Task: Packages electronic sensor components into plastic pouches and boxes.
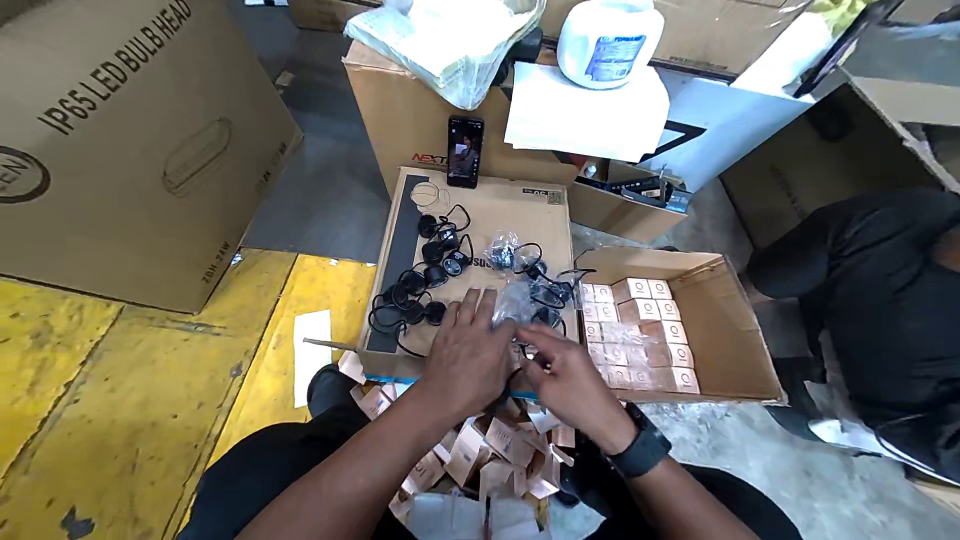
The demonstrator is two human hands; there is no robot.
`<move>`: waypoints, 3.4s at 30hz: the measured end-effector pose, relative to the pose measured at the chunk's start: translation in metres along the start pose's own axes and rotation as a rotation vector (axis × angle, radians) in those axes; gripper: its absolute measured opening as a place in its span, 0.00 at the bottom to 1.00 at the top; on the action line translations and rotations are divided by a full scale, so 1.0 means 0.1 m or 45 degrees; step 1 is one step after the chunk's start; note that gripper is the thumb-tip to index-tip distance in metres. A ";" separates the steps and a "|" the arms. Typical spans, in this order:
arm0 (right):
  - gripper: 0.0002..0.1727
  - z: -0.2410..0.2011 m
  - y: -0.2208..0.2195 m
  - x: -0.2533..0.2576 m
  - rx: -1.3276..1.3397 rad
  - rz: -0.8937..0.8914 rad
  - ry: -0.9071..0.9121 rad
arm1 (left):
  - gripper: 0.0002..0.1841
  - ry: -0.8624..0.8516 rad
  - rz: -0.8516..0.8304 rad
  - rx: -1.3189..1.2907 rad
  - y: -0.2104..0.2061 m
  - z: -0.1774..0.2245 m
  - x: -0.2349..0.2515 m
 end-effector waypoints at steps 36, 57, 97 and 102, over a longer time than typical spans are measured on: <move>0.09 -0.14 0.60 -0.15 0.711 -0.282 0.097 | 0.10 0.497 0.133 -0.396 0.37 -0.53 0.05; 0.10 0.07 -0.01 -0.02 1.306 0.173 -0.206 | 0.09 0.323 -0.028 -0.987 0.14 -0.31 0.05; 0.12 0.08 0.05 0.04 0.424 -0.005 -0.170 | 0.13 -0.099 0.318 -0.350 0.21 -0.04 -0.07; 0.11 0.11 -0.01 0.04 0.404 -0.092 -0.229 | 0.15 -0.015 0.227 -0.485 0.20 -0.08 -0.07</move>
Point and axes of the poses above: each hand's wrist, its own x-axis towards the middle knuckle, its own y-axis out of the back of the hand, z = x × y, the point moved 6 cm from there along x, towards the middle knuckle, and after that the axes turned 7 degrees about x, right-handed, at the moved point
